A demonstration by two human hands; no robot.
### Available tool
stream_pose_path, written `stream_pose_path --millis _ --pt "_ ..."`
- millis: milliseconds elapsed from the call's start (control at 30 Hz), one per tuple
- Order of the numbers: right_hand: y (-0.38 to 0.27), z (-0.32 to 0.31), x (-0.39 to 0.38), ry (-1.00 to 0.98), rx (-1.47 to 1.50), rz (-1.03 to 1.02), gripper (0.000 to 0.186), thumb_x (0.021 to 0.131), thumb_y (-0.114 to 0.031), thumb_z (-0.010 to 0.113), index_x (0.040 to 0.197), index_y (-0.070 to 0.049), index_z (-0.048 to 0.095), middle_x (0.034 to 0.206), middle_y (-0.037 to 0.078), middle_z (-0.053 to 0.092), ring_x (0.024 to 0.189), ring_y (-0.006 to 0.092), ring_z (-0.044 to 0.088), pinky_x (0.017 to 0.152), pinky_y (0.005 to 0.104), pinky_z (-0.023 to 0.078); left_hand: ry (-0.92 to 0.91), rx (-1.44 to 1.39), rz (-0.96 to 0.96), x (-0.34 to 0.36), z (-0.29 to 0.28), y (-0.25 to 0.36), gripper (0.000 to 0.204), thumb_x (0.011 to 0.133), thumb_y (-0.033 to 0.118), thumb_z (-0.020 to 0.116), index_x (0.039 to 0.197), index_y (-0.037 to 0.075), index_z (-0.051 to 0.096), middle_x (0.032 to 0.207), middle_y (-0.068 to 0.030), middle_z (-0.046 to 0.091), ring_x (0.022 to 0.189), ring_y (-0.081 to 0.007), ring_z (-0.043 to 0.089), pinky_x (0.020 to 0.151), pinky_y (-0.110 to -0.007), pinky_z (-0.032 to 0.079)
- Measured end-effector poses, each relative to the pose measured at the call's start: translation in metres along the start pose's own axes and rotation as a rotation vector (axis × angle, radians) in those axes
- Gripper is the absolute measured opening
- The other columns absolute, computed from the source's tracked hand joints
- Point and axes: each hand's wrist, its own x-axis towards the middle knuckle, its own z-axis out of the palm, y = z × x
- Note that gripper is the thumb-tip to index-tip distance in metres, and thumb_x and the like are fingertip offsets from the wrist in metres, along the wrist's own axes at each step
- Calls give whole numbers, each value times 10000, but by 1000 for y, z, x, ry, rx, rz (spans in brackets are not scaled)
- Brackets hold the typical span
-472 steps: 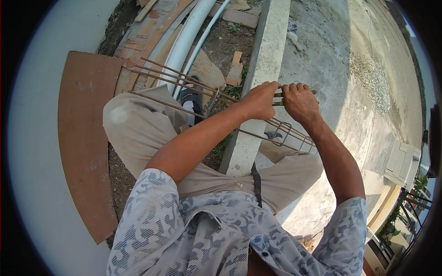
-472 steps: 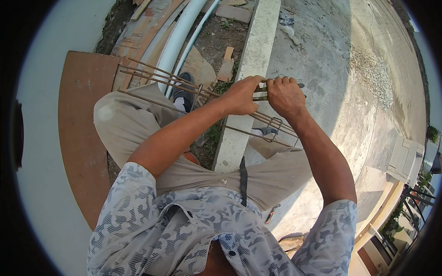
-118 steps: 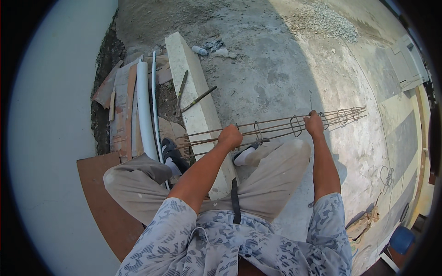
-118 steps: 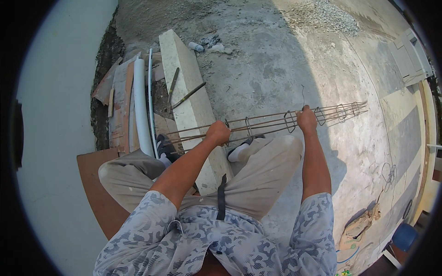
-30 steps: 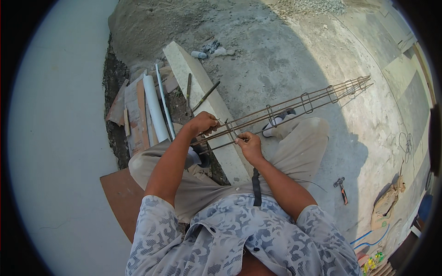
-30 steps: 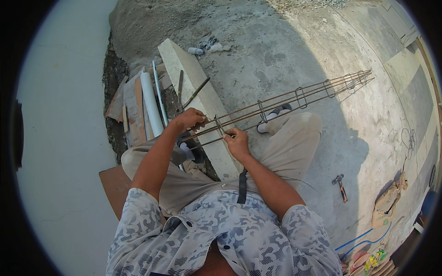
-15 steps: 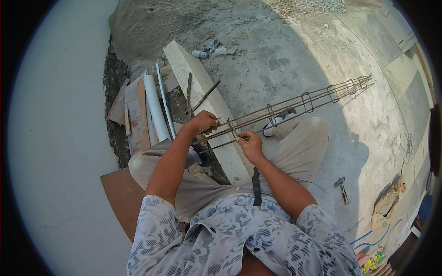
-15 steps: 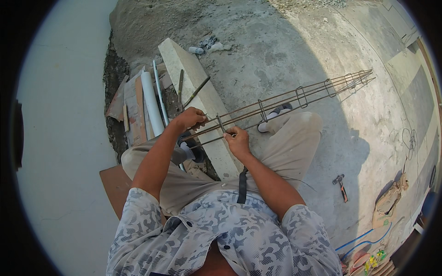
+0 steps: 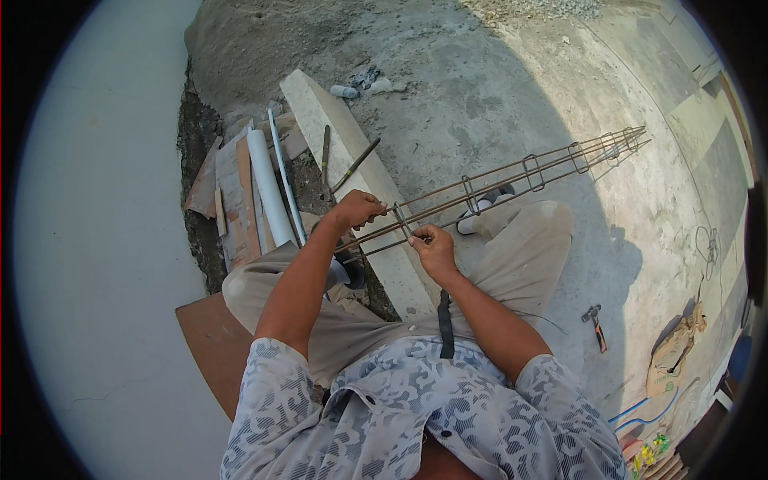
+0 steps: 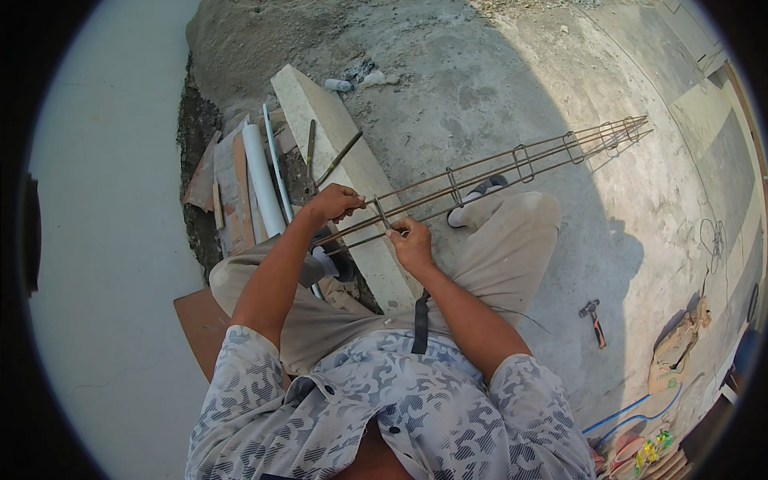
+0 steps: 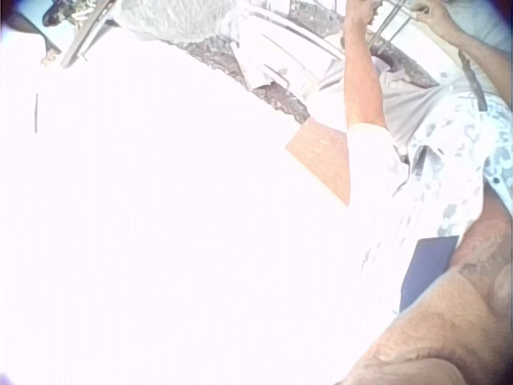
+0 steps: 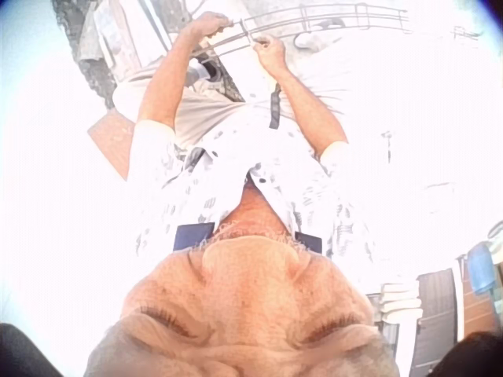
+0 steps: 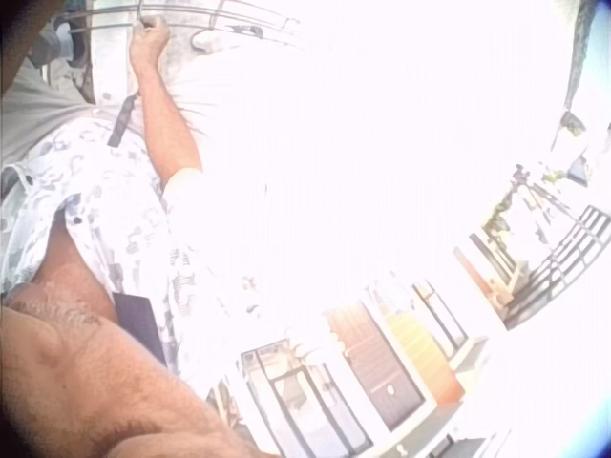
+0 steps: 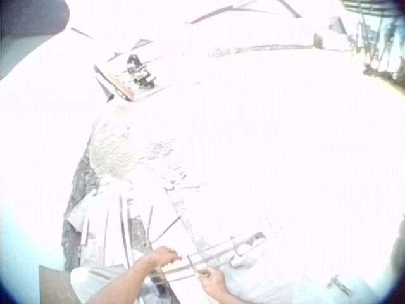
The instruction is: Using wire and pliers to tie and secure rebar for a concrete column.
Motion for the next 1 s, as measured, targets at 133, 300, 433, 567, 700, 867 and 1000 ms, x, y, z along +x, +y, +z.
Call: stream_pose_path --millis 133,300,433,567,700,867,1000 --pt "0 1 0 -9 -31 9 177 846 -95 773 940 43 712 763 64 687 648 103 577 607 296 475 17 -30 -15 12 -2 -8 286 925 274 737 874 -7 740 629 -17 569 497 -103 445 458 -294 343" --pt "1 2 1 -10 -22 8 167 845 -88 772 931 40 708 764 64 685 640 100 571 600 296 469 11 -36 7 24 -3 -12 308 909 292 760 890 -15 744 632 -20 570 493 -103 443 447 -289 328" --pt "-1 3 2 -11 -14 27 159 804 -66 774 913 36 719 810 135 728 666 179 648 643 337 509 45 -79 -54 25 3 -6 399 886 377 793 864 -18 740 612 -19 562 477 -103 431 427 -292 309" --pt "0 3 2 -38 -18 32 156 800 -60 773 903 41 715 808 139 727 671 186 654 648 340 511 118 -34 -84 26 11 -4 462 862 441 808 817 -14 740 583 -19 547 464 -102 417 418 -296 298" --pt "-2 -1 1 -40 -57 24 161 824 -97 763 897 37 711 806 155 722 678 207 665 659 355 516 151 -43 -33 27 17 -2 446 823 405 839 765 -29 753 582 -54 584 484 -139 468 441 -327 365" --pt "-1 0 0 -11 -45 -21 194 895 -164 713 935 26 706 839 176 720 736 268 690 703 380 522 214 -54 5 13 24 4 401 797 339 865 765 -41 743 619 -74 630 527 -135 505 484 -320 393" --pt "-5 3 -1 -29 -71 29 184 912 -165 691 980 5 703 865 179 721 805 303 704 736 394 523 198 -107 7 13 25 -8 381 797 302 864 764 -54 733 625 -74 633 532 -131 510 493 -316 395"
